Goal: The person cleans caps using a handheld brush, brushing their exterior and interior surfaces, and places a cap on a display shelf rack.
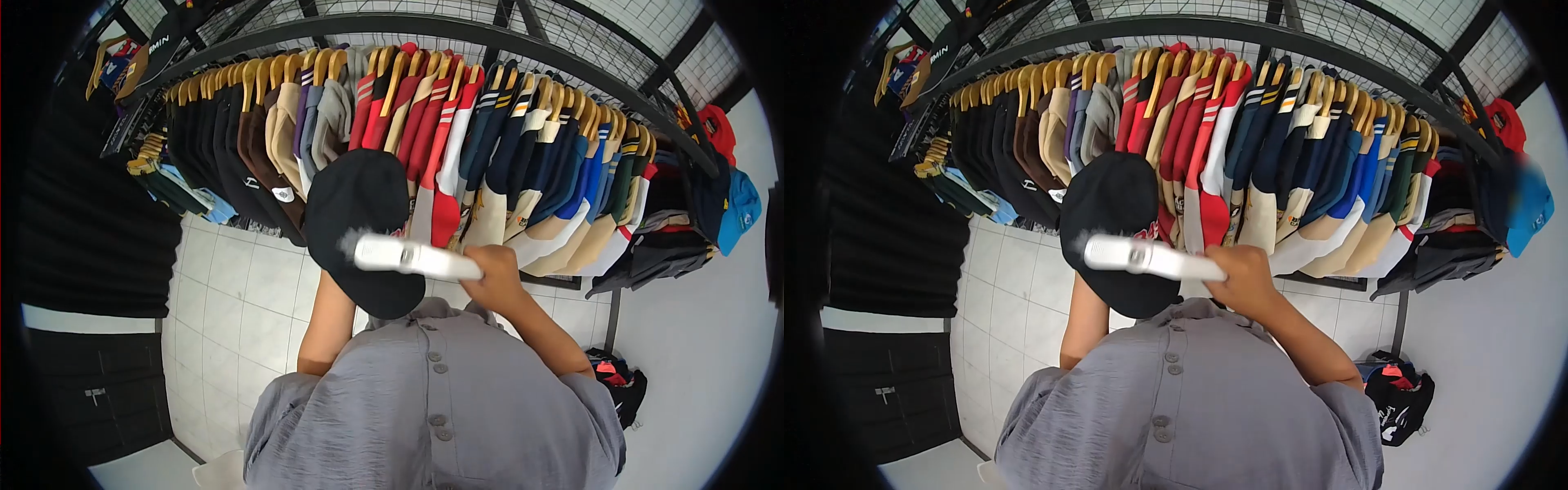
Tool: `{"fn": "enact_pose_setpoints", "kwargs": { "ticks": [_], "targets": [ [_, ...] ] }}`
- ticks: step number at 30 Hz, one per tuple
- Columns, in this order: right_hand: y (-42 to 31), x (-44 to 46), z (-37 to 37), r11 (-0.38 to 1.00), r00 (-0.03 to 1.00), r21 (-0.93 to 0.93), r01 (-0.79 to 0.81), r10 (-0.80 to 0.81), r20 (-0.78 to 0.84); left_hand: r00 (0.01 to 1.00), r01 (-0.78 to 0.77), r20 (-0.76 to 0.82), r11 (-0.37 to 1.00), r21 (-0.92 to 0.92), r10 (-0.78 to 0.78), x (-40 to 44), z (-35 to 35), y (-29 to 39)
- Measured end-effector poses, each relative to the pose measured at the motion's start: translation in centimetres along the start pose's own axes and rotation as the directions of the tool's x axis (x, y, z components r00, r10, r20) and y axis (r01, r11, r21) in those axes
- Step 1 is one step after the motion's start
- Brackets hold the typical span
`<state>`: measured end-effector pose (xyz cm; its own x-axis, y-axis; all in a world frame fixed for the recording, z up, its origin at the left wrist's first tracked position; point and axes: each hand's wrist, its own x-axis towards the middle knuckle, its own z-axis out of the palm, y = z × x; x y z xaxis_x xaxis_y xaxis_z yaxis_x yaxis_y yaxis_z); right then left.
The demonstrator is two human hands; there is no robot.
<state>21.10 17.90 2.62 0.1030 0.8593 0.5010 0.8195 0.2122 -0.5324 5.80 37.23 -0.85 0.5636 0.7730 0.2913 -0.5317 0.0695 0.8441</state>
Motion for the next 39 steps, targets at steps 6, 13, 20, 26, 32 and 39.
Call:
{"fn": "enact_pose_setpoints", "kwargs": {
  "ticks": [6,13,20,26,32,39],
  "targets": [
    [-0.2,-1.5,1.4,0.989,0.952,0.073,-0.132,0.105,0.288,1.0,0.007,0.026,1.0,0.002,-0.007,0.3,0.5,-0.9],
    [-0.5,0.5,1.8,0.984,0.982,0.044,-0.175,0.172,0.074,0.997,0.055,0.057,0.998,-0.005,-0.054,0.0,0.5,-1.4],
    [2.1,-2.2,2.0,0.994,0.989,-0.079,-0.073,0.082,0.12,0.997,0.066,0.031,0.997,-0.035,-0.065,0.3,0.0,-1.5],
    [0.8,-1.4,3.1,0.998,0.99,-0.039,0.044,-0.039,0.137,0.997,0.06,0.046,0.998,-0.028,-0.059,-0.1,0.4,-0.9],
    [4.7,-3.2,3.6,0.987,0.999,-0.16,-0.034,0.034,-0.003,0.999,0.033,0.04,0.999,-0.018,-0.032,0.6,-0.5,-0.1],
    [3.6,-2.4,6.0,0.996,0.995,0.01,0.093,-0.093,0.017,0.998,0.043,0.037,0.998,-0.043,-0.041,-0.3,-0.6,0.8]
  ]
}}
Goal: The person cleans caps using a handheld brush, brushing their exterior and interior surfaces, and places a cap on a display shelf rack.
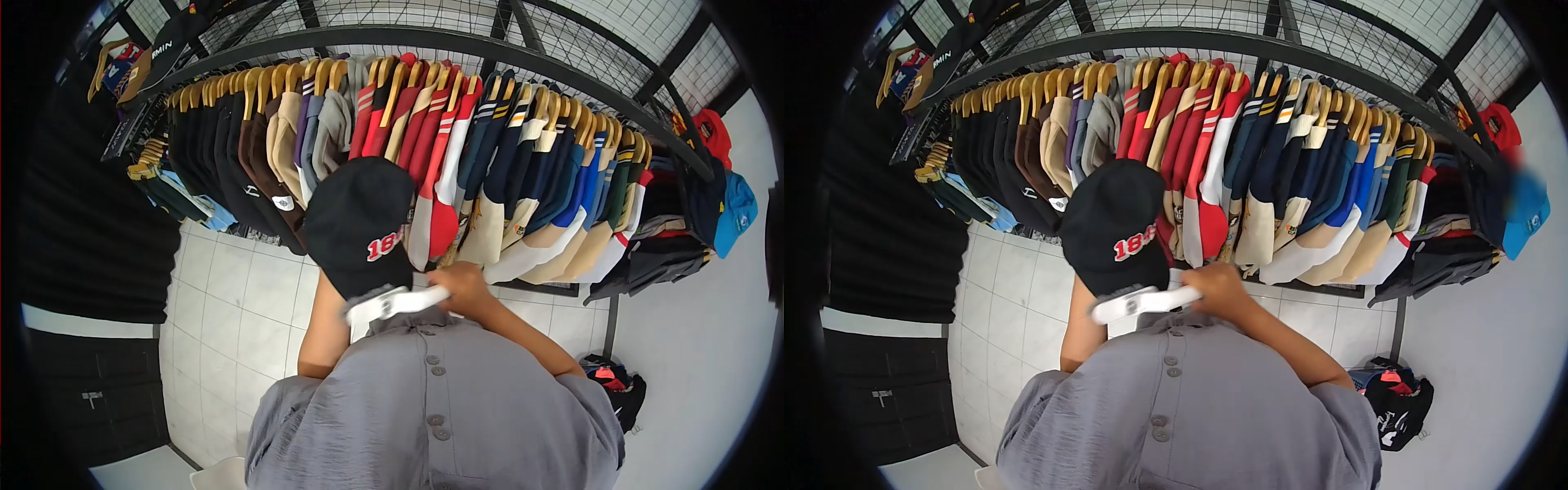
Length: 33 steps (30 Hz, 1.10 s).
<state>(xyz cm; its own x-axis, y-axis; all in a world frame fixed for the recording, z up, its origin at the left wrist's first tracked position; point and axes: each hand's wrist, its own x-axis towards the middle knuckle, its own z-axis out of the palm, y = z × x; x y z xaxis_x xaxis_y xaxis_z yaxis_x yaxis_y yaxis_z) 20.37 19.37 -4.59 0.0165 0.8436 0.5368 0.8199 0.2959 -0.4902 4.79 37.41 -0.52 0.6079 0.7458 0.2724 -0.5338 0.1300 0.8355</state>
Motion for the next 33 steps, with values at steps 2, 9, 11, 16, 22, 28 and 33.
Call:
{"fn": "enact_pose_setpoints", "kwargs": {
  "ticks": [2,9,11,16,22,28,33],
  "targets": [
    [3.2,-2.9,0.0,0.979,0.979,-0.037,-0.2,0.201,0.031,1.0,-0.009,-0.017,1.0,0.011,0.009,-0.2,-0.9,1.4],
    [6.3,-4.4,1.0,0.638,0.698,0.436,-0.634,0.716,-0.033,1.0,0.013,-0.008,1.0,0.011,-0.013,-0.1,0.2,1.0],
    [5.2,-3.1,2.1,0.183,0.557,0.748,-0.638,0.78,0.284,1.0,0.028,0.008,1.0,-0.007,-0.028,0.0,1.1,0.2],
    [0.8,-1.0,1.6,-0.614,0.61,0.705,-0.355,0.419,0.672,0.999,0.048,0.026,0.997,-0.06,-0.047,0.6,1.7,-0.3],
    [0.3,-0.8,0.2,-0.516,0.652,0.72,-0.464,0.351,0.672,0.991,0.131,0.032,0.944,-0.304,-0.127,0.3,2.4,-0.8],
    [0.4,0.8,-0.5,-0.597,0.751,0.795,-0.112,0.473,0.461,0.95,0.27,0.087,0.644,-0.716,-0.301,-3.1,6.7,-0.5],
    [-4.2,3.3,-1.9,-0.23,0.632,0.92,-0.318,0.672,0.387,0.958,0.272,0.136,0.95,-0.151,-0.253,-3.1,7.3,0.4]
  ]
}}
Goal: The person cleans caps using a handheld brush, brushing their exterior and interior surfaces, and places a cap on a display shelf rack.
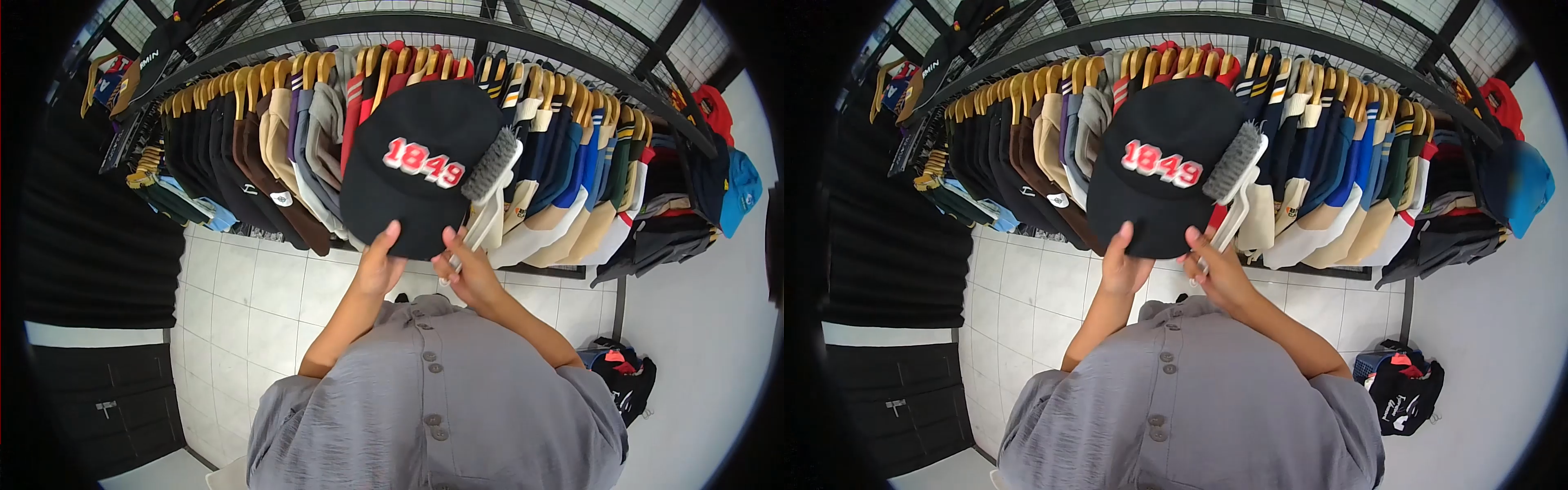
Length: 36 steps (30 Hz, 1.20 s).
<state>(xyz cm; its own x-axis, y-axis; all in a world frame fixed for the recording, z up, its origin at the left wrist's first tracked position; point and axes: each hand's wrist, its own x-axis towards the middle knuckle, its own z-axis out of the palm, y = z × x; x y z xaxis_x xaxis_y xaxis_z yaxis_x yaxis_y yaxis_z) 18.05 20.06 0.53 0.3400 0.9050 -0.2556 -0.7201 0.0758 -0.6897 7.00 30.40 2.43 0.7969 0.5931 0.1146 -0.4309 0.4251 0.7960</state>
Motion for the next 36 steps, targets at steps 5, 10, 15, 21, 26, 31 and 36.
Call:
{"fn": "enact_pose_setpoints", "kwargs": {
  "ticks": [5,10,15,21,26,31,36],
  "targets": [
    [-0.7,-0.8,0.5,0.945,0.987,-0.286,0.157,-0.16,0.015,0.998,-0.062,-0.032,0.87,-0.49,0.053,0.9,0.4,1.3],
    [-3.7,-1.0,-2.9,0.722,0.847,-0.493,0.486,-0.529,0.06,0.981,-0.16,-0.138,0.968,-0.194,0.134,0.9,-1.1,2.2],
    [-4.0,-1.1,-1.8,-0.027,0.802,-0.93,0.366,-0.497,0.33,0.974,-0.209,-0.14,0.946,-0.247,0.179,0.9,0.3,2.0],
    [-4.1,-2.1,-0.4,0.044,0.781,-0.879,0.475,-0.482,0.398,0.956,-0.227,-0.247,0.935,-0.271,0.161,0.9,-0.2,2.2],
    [-1.8,-3.3,-1.3,-0.038,0.787,-0.818,0.575,-0.247,0.565,0.964,-0.176,-0.261,0.869,-0.462,0.056,1.0,-1.1,2.7],
    [-2.7,-3.4,-3.1,-0.065,0.705,-0.841,0.537,-0.514,0.49,0.956,-0.184,-0.289,0.871,-0.455,0.051,0.6,-0.6,4.5],
    [-2.5,-4.5,-2.5,-0.161,0.684,-0.694,0.702,-0.119,0.719,0.964,-0.071,-0.254,0.849,-0.523,-0.076,0.6,-1.6,4.3]
  ]
}}
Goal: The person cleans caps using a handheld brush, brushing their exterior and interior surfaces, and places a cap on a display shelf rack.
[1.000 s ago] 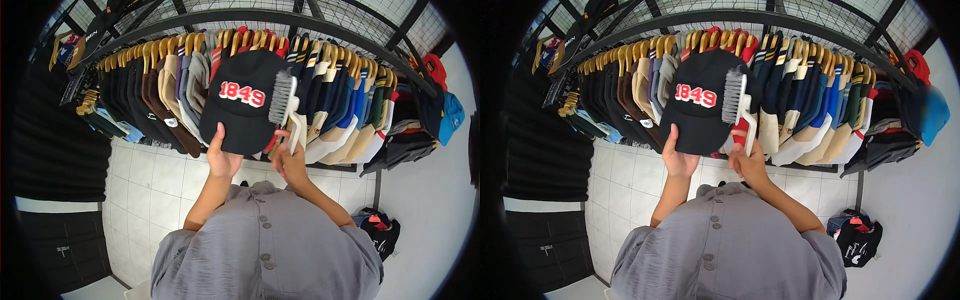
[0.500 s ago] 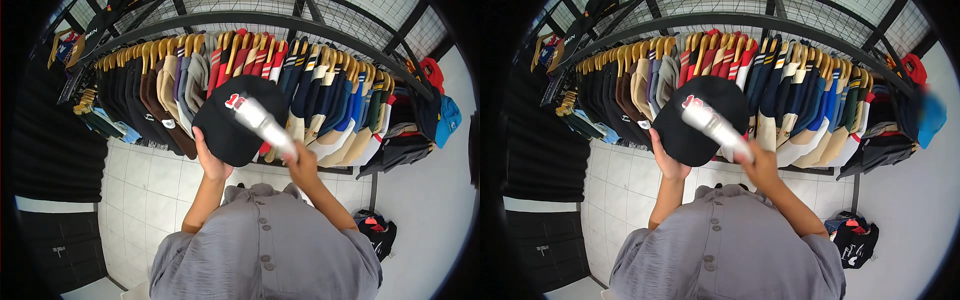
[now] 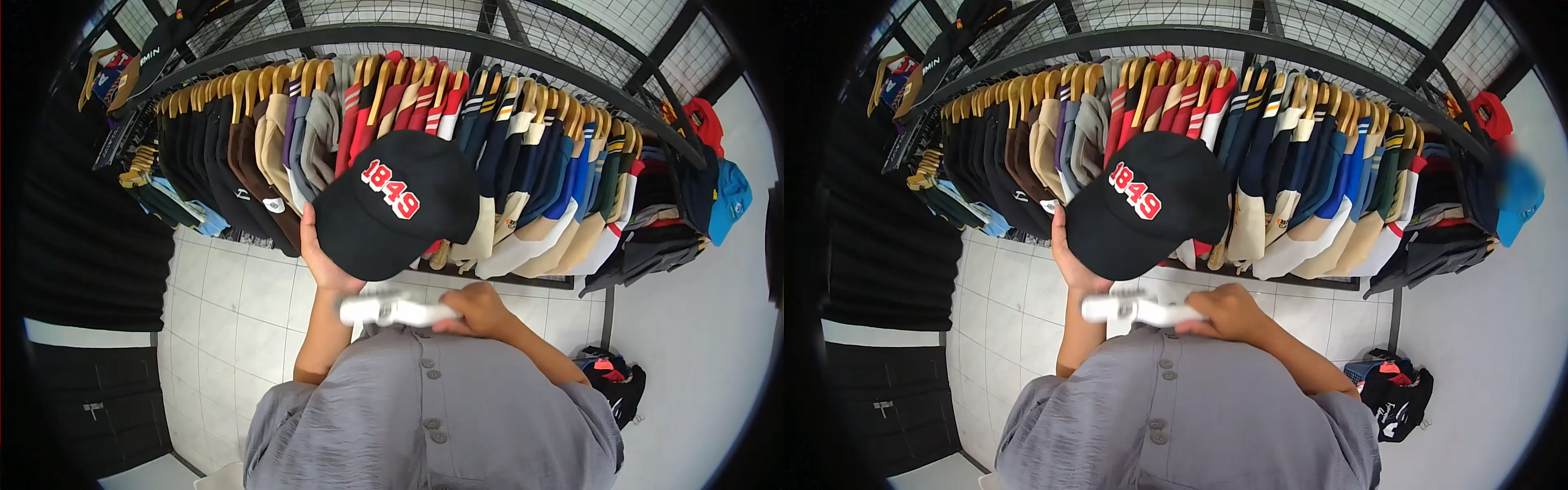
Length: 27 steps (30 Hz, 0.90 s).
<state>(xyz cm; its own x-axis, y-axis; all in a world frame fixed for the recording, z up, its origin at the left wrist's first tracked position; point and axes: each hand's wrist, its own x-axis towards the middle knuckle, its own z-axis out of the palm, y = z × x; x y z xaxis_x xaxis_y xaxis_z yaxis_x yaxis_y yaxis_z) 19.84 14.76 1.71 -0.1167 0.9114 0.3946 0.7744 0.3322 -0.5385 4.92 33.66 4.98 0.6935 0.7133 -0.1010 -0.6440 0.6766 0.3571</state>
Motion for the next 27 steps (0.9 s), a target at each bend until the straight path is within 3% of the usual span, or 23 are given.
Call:
{"fn": "enact_pose_setpoints", "kwargs": {
  "ticks": [1,2,3,4,5,6,7,8,10,11,12,14,16,18,19,20,22,23,24,26,27],
  "targets": [
    [0.0,-0.2,0.1,0.997,0.992,-0.004,0.072,-0.072,-0.105,1.0,-0.024,-0.004,1.0,0.008,0.024,0.4,-0.7,0.0],
    [0.2,-0.7,0.3,0.997,0.992,-0.006,0.071,-0.071,-0.108,0.999,-0.047,-0.013,0.999,0.015,0.047,0.7,-1.0,-0.1],
    [0.6,-1.2,0.6,0.984,0.943,0.124,-0.131,0.162,-0.29,0.999,-0.046,-0.014,0.999,0.013,0.046,0.5,-1.2,-0.3],
    [1.0,-1.6,1.0,0.912,0.813,0.284,-0.295,0.396,-0.427,0.999,-0.05,-0.008,0.999,0.02,0.051,0.4,-1.1,-0.6],
    [1.0,-1.4,1.6,0.847,0.765,0.347,-0.402,0.519,-0.381,0.999,-0.054,-0.001,0.998,0.028,0.054,0.2,-0.9,-0.8],
    [0.8,-1.4,1.7,0.848,0.763,0.345,-0.402,0.518,-0.387,0.999,-0.05,0.004,0.998,0.028,0.05,0.3,-1.0,-0.9],
    [0.7,-1.5,1.8,0.958,0.924,0.166,-0.234,0.272,-0.268,0.998,-0.059,-0.021,0.997,0.043,0.06,0.6,-1.2,-1.0],
    [0.6,-1.5,1.8,1.0,0.996,0.014,-0.016,0.017,-0.092,0.996,-0.069,-0.045,0.996,0.057,0.071,0.8,-1.2,-1.1],
    [1.0,-1.4,1.6,0.998,0.991,0.034,0.054,-0.05,-0.124,0.997,-0.072,0.013,0.996,0.046,0.071,0.8,-0.9,-1.3],
    [1.6,-1.4,1.1,0.997,0.969,-0.069,-0.032,0.014,-0.249,0.996,-0.075,0.059,0.997,0.035,0.073,0.5,-0.9,-1.4],
    [2.2,-1.4,0.5,0.979,0.926,-0.156,-0.13,0.064,-0.373,0.992,-0.078,0.101,0.997,0.023,0.075,0.2,-0.8,-1.5],
    [3.3,-0.9,-1.4,0.916,0.726,0.124,-0.382,0.38,-0.573,0.987,-0.108,0.127,0.993,0.042,0.102,0.0,-0.9,-0.9],
    [3.2,-0.1,-3.7,0.808,0.503,0.255,-0.531,0.543,-0.673,0.988,-0.13,0.085,0.991,0.031,0.127,0.2,-1.5,0.0],
    [2.9,-0.7,-4.5,0.786,0.452,0.526,-0.324,0.617,-0.644,0.984,-0.15,0.108,0.987,0.058,0.143,0.3,-1.3,0.7],
    [2.5,-1.1,-4.1,0.819,0.516,0.489,-0.301,0.571,-0.638,0.98,-0.166,0.122,0.983,0.082,0.156,0.3,-1.3,0.8],
    [2.4,-1.0,-4.2,0.819,0.515,0.488,-0.302,0.571,-0.639,0.98,-0.165,0.122,0.983,0.082,0.154,0.3,-1.4,0.9],
    [2.0,-0.5,-4.1,0.984,0.879,-0.063,-0.165,0.117,-0.463,0.98,-0.166,0.125,0.985,0.054,0.158,0.4,-1.7,1.4],
    [2.0,-0.6,-3.6,0.918,0.806,0.066,-0.392,0.377,-0.457,0.98,-0.161,0.126,0.985,0.058,0.153,0.4,-1.9,1.7],
    [2.2,-0.2,-3.8,0.916,0.803,0.068,-0.396,0.381,-0.459,0.982,-0.162,0.109,0.983,0.09,0.152,0.3,-2.0,2.2],
    [2.9,1.0,-5.1,0.734,0.459,0.439,-0.518,0.672,-0.581,0.983,-0.17,0.091,0.979,0.116,0.16,0.0,-1.9,2.4],
    [2.4,1.3,-6.0,0.7,0.456,0.536,-0.472,0.714,-0.531,0.979,-0.202,0.048,0.955,0.216,0.196,-0.3,-1.6,2.5]
  ]
}}
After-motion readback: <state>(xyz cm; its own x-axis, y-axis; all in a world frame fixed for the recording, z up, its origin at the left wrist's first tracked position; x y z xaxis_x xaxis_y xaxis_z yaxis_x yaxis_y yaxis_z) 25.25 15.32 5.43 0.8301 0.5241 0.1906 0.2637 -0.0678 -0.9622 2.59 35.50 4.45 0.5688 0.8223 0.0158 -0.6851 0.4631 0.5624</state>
